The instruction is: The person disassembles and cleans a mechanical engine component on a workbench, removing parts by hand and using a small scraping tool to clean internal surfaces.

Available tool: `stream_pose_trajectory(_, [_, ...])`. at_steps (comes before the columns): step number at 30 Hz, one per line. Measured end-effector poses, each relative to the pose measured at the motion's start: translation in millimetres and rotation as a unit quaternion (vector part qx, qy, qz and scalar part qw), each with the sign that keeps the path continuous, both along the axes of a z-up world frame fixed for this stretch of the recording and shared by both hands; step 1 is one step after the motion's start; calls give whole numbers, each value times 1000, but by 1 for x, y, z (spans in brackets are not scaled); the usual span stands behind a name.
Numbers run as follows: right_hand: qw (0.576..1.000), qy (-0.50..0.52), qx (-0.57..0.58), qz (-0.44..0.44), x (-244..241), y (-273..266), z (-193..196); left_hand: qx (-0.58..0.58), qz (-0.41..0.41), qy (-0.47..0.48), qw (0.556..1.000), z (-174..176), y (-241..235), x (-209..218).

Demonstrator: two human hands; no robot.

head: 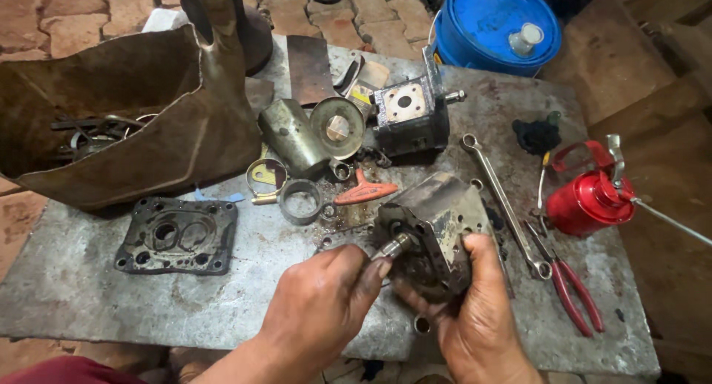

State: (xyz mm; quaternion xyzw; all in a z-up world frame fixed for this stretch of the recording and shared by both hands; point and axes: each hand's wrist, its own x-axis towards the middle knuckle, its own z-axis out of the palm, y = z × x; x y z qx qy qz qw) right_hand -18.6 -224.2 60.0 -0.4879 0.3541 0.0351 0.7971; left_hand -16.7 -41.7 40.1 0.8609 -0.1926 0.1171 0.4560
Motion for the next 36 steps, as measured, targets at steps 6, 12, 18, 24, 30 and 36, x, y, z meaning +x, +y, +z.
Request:
stream_pose_trajectory(6, [998,-57,-29,3,-1,-2,2,-179,-120,420,882,8,9,8])
stream_pose_trajectory(12, [972,-208,-111,19,-7,-3,-2,-67,-89,291,950,0,6,6])
stream_pose_trajectory(18, [970,-182,-161,-19,-7,4,11,-91,-71,242,963,-6,2,0])
stream_pose_trajectory(24, [991,-109,-79,-10,-5,-1,16,-109,-94,311,939,-11,0,-2])
stream_pose_trajectory(30, [996,-44,-66,-38,-6,-5,18,-153,-70,434,885,-7,-10,-6])
stream_pose_trajectory(36, [996,-71,-42,-18,-6,-7,14,-93,-78,236,964,-1,-6,-8])
